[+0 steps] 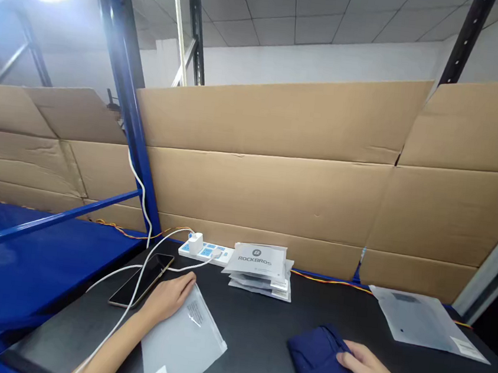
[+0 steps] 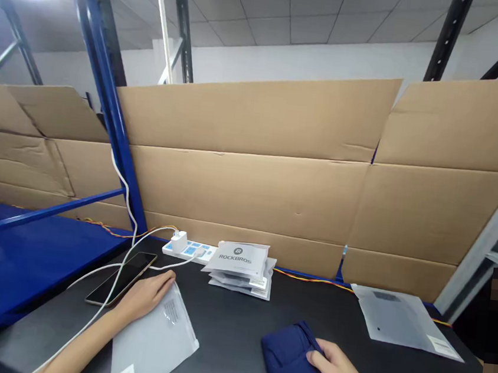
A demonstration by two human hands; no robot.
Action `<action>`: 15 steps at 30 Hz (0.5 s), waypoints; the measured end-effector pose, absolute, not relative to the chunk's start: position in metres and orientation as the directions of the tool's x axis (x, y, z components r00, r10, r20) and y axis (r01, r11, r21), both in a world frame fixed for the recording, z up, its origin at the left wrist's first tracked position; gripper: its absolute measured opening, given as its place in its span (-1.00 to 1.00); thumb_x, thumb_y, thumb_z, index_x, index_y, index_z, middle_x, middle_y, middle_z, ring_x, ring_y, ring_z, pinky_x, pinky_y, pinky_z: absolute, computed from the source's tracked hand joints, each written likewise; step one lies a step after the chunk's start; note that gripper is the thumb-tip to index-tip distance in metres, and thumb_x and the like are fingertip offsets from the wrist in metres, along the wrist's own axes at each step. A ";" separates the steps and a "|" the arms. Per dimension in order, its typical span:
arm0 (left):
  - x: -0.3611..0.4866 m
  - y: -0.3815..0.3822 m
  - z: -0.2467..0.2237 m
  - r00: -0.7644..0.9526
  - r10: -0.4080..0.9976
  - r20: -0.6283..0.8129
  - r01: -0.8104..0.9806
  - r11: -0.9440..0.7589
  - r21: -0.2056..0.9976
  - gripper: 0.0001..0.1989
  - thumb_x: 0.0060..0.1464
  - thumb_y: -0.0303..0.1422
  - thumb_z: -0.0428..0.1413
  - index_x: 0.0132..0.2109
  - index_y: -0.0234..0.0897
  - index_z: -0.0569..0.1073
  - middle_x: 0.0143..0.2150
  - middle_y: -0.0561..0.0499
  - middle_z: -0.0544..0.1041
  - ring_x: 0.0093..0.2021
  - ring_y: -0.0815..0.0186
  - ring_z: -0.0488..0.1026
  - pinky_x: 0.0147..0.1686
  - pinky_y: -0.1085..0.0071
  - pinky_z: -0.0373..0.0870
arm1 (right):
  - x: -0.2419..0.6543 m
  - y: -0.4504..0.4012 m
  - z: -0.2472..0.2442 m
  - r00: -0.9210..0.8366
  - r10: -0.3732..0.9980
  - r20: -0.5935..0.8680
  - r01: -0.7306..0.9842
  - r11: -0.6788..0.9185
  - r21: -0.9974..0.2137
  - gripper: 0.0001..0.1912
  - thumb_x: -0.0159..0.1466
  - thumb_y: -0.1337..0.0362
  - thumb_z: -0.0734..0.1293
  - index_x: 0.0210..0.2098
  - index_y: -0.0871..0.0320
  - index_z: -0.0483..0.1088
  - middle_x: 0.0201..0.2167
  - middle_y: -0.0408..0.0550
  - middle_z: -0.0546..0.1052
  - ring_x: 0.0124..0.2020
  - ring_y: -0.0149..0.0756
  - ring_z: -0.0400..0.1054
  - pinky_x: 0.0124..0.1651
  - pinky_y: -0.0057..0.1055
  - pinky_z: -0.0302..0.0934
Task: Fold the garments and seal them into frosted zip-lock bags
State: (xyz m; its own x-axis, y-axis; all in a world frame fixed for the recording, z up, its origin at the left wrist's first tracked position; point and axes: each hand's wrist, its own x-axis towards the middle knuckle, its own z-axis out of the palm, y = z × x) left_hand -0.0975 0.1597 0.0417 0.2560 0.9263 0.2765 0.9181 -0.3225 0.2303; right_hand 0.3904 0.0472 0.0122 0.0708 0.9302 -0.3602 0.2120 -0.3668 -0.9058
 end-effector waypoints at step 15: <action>0.046 0.079 0.065 0.528 0.748 0.402 0.784 -0.611 0.109 -0.76 0.29 -0.23 -0.02 0.04 -0.04 0.43 -0.02 0.02 0.56 -0.04 0.14 0.51 -0.01 0.24 0.35 | 0.373 0.003 0.004 0.243 0.936 -0.254 0.114 -0.288 -0.951 -0.47 0.14 -0.17 0.33 -0.11 0.07 0.55 -0.09 0.01 0.62 -0.09 0.03 0.52 -0.23 -0.31 0.49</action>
